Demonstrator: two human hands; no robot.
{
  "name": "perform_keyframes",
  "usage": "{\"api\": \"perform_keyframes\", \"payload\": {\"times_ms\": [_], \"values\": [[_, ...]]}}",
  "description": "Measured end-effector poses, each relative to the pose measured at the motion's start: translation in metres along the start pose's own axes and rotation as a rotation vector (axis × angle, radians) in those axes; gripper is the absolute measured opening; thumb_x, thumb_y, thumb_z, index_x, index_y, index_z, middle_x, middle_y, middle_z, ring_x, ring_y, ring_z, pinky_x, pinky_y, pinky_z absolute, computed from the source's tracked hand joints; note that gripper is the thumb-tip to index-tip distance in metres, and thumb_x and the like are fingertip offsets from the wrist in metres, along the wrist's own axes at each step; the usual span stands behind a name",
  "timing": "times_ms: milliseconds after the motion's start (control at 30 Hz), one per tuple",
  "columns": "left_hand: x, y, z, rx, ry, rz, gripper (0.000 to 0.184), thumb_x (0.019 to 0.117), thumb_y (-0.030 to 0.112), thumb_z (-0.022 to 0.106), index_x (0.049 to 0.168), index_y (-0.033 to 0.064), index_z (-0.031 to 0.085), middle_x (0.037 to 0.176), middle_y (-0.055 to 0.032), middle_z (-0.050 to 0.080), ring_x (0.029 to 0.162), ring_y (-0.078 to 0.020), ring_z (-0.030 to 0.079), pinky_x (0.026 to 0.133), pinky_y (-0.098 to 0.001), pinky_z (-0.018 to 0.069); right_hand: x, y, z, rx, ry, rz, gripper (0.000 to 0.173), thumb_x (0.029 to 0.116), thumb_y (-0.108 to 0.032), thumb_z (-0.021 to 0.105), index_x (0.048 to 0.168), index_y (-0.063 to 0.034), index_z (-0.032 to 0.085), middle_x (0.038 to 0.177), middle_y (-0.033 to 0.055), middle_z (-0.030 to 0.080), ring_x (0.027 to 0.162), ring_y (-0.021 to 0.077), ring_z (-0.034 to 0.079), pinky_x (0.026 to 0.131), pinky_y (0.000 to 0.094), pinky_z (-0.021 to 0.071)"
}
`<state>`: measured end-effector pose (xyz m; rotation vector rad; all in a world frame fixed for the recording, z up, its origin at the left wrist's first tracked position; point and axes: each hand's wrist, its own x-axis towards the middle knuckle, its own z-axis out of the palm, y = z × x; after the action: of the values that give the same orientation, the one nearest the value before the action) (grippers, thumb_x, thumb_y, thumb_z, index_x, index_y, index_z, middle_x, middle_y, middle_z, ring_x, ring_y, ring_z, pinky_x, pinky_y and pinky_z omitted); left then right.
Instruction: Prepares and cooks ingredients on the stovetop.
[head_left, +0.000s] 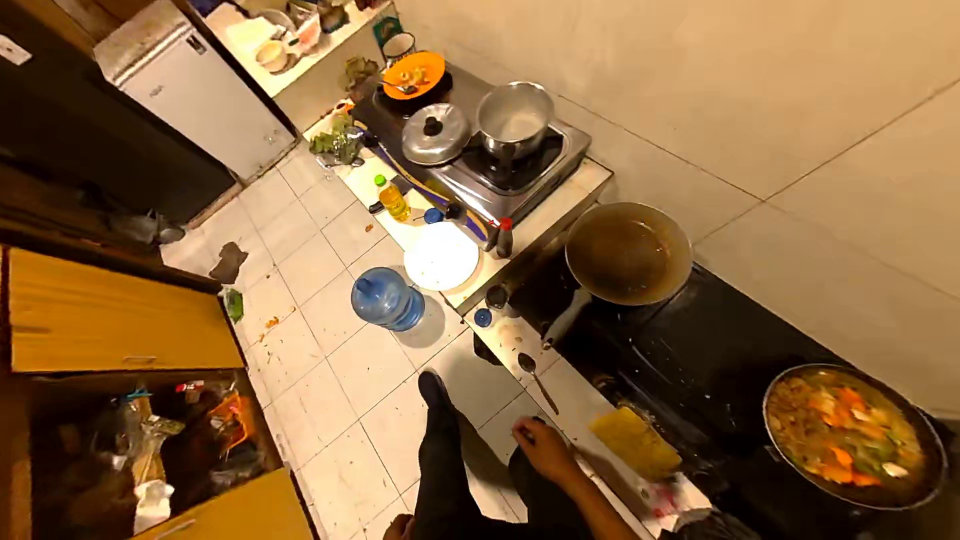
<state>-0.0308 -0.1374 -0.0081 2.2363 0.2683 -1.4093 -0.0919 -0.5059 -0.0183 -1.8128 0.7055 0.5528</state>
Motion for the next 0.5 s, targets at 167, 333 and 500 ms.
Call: {"api": "perform_keyframes", "payload": {"times_ms": [167, 333, 500], "values": [[0.043, 0.002, -0.040, -0.054, 0.011, -0.027, 0.037, 0.1104, 0.020, 0.045, 0.128, -0.0085, 0.061, 0.125, -0.0295, 0.064, 0.120, -0.0390, 0.062, 0.107, -0.0538, 0.0446, 0.071, -0.088, -0.032, -0.075, 0.042, -0.018, 0.032, 0.1064, -0.021, 0.052, 0.126, 0.0009, 0.065, 0.122, 0.0201, 0.068, 0.114, 0.0317, 0.067, 0.103, 0.0481, 0.0511], [0.090, 0.009, -0.110, -0.082, 0.048, -0.002, 0.038, 0.1102, 0.020, 0.045, 0.126, -0.0103, 0.061, 0.122, -0.0307, 0.065, 0.116, -0.0403, 0.063, 0.104, -0.0563, 0.0460, 0.145, -0.125, -0.046, -0.072, 0.360, 0.157, 0.042, 0.1027, -0.022, 0.058, 0.137, 0.0024, 0.058, 0.139, 0.0254, 0.058, 0.126, 0.0368, 0.060, 0.108, 0.0488, 0.0480], [0.117, 0.027, -0.168, -0.039, 0.030, 0.036, 0.036, 0.1086, 0.018, 0.049, 0.130, -0.0080, 0.060, 0.122, -0.0290, 0.066, 0.112, -0.0383, 0.066, 0.099, -0.0551, 0.0509, 0.235, -0.117, -0.061, -0.210, 0.647, 0.206, 0.062, 0.0917, -0.019, 0.075, 0.147, -0.0038, 0.052, 0.151, 0.0265, 0.046, 0.131, 0.0477, 0.053, 0.102, 0.0630, 0.0489]]}}
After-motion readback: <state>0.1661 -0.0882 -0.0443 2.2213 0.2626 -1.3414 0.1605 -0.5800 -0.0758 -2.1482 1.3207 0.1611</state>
